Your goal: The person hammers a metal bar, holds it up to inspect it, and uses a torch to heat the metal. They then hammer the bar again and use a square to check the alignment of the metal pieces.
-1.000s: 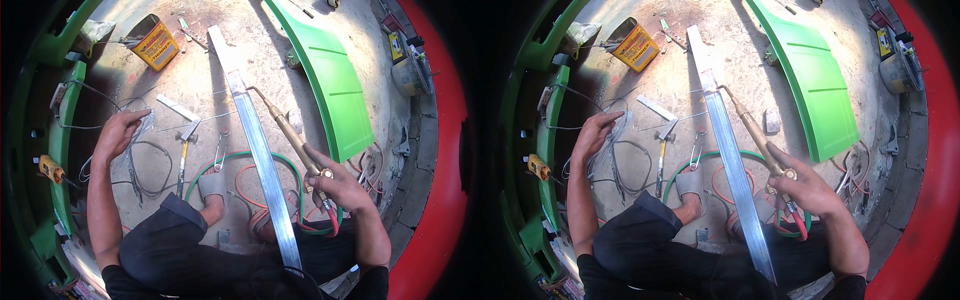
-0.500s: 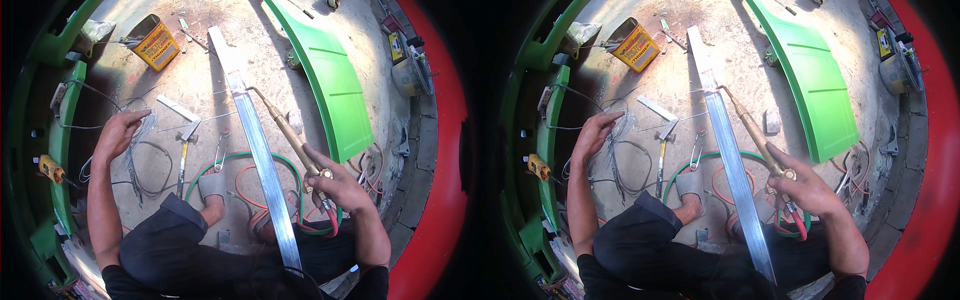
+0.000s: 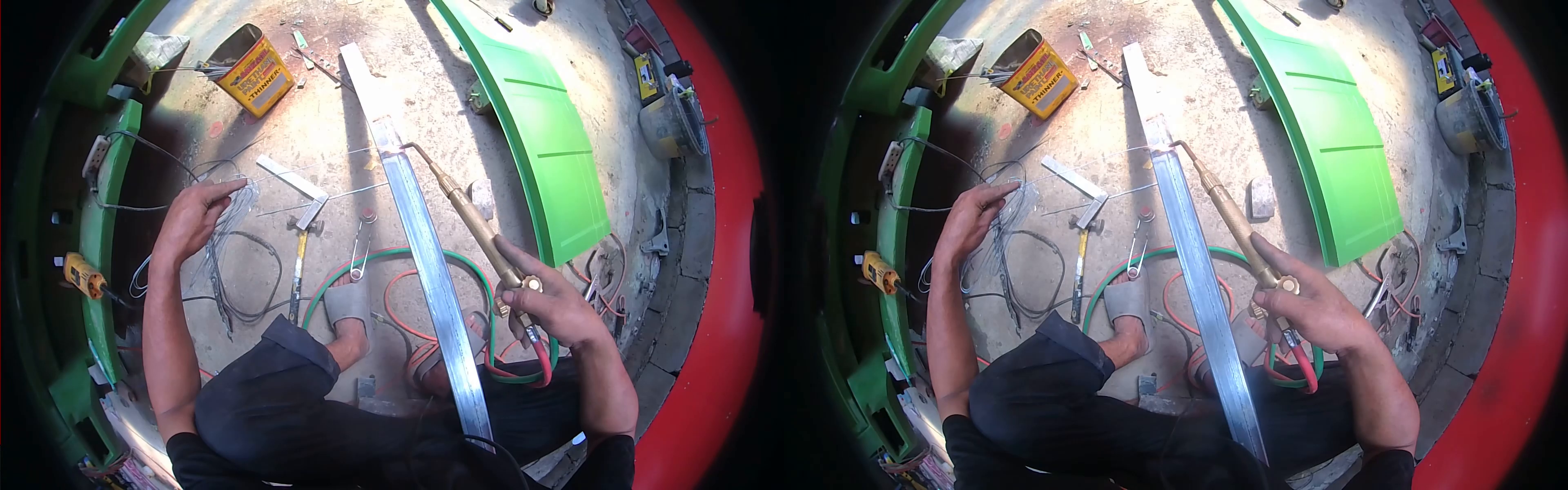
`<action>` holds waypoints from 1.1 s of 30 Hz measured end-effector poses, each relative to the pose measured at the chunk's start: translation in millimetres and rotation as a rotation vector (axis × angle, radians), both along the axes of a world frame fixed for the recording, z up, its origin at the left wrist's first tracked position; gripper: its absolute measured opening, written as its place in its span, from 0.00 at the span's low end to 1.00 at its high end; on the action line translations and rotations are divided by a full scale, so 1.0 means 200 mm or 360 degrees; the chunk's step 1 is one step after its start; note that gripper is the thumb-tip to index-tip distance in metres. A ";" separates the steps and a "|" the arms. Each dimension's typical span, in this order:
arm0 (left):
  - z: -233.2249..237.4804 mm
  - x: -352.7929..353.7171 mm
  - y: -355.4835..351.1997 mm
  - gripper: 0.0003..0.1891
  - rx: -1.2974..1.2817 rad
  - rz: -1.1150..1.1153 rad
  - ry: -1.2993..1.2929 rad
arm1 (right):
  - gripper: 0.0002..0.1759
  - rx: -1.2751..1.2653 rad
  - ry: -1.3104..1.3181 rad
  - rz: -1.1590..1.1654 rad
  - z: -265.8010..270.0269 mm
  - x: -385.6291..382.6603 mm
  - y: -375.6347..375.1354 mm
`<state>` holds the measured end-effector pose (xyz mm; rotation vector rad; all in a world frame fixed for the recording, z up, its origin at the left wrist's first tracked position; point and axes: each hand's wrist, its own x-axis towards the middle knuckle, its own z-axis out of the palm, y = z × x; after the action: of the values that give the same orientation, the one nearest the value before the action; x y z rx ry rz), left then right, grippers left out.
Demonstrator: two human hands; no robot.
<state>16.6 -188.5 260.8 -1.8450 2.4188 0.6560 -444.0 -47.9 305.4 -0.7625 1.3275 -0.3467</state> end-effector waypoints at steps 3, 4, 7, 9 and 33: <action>0.00 0.01 0.00 0.19 -0.0007 -0.0002 0.0017 | 0.40 0.0004 0.0003 -0.0007 0.00 0.00 0.00; 0.00 0.00 0.00 0.19 0.0000 -0.0002 0.0004 | 0.40 0.0010 0.0001 -0.0012 0.00 0.00 0.00; -0.01 0.01 0.00 0.18 0.0006 -0.0004 0.0000 | 0.40 0.0003 0.0011 0.0019 0.00 0.00 0.00; 0.00 0.01 0.00 0.18 0.0006 -0.0005 0.0010 | 0.40 0.0002 0.0004 0.0012 0.00 0.00 0.00; 0.00 0.02 0.00 0.20 -0.0005 -0.0007 -0.0003 | 0.41 -0.0004 0.0003 0.0009 0.00 0.01 0.00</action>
<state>20.8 -188.3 260.7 -1.8400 2.4235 0.6504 -442.8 -47.8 305.3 -0.7684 1.3267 -0.3432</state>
